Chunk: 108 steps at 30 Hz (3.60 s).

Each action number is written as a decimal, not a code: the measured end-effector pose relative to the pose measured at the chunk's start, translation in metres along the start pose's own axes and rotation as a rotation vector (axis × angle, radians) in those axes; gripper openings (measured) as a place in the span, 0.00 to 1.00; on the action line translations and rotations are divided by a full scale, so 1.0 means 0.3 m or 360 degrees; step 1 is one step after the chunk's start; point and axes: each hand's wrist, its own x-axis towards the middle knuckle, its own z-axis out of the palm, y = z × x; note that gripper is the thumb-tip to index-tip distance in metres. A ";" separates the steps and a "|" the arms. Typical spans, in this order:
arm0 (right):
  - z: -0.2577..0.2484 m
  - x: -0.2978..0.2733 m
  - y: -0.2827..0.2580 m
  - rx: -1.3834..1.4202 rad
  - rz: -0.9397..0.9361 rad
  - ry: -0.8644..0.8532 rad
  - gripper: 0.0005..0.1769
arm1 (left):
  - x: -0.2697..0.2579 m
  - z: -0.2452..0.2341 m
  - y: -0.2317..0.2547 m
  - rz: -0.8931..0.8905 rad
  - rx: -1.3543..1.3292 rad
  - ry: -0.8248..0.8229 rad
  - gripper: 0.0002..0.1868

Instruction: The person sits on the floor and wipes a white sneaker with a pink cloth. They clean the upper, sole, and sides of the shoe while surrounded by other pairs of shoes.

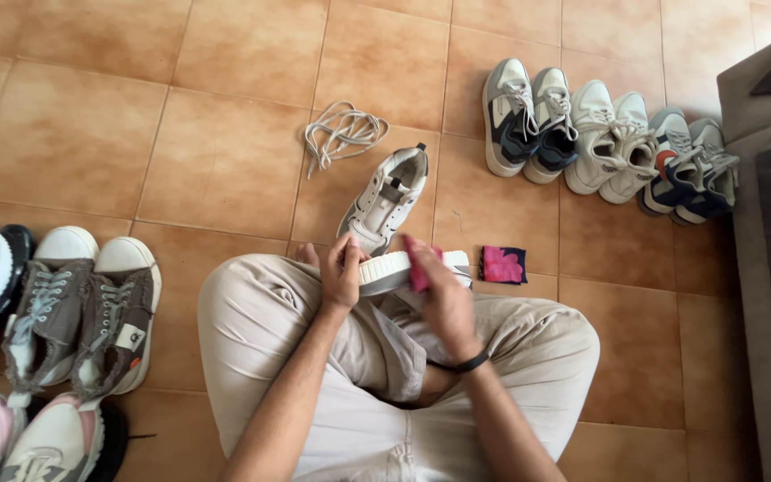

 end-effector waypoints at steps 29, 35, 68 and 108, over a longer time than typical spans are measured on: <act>0.019 -0.064 0.682 0.0044 0.0613 -0.0222 0.36 | 0.055 -0.018 0.025 -0.0298 -0.0044 -0.0693 0.22; 0.101 -0.061 0.832 0.0368 0.0930 -0.0137 0.28 | 0.050 -0.030 0.078 -0.0423 0.0560 -0.0870 0.27; -0.234 0.106 -0.198 -0.0132 -0.0266 0.0427 0.31 | -0.005 0.159 0.165 0.0218 0.0240 -0.1080 0.59; -0.171 0.172 -0.218 0.0144 -0.0528 0.0170 0.18 | 0.032 0.122 0.237 0.0288 -0.0104 -0.1005 0.61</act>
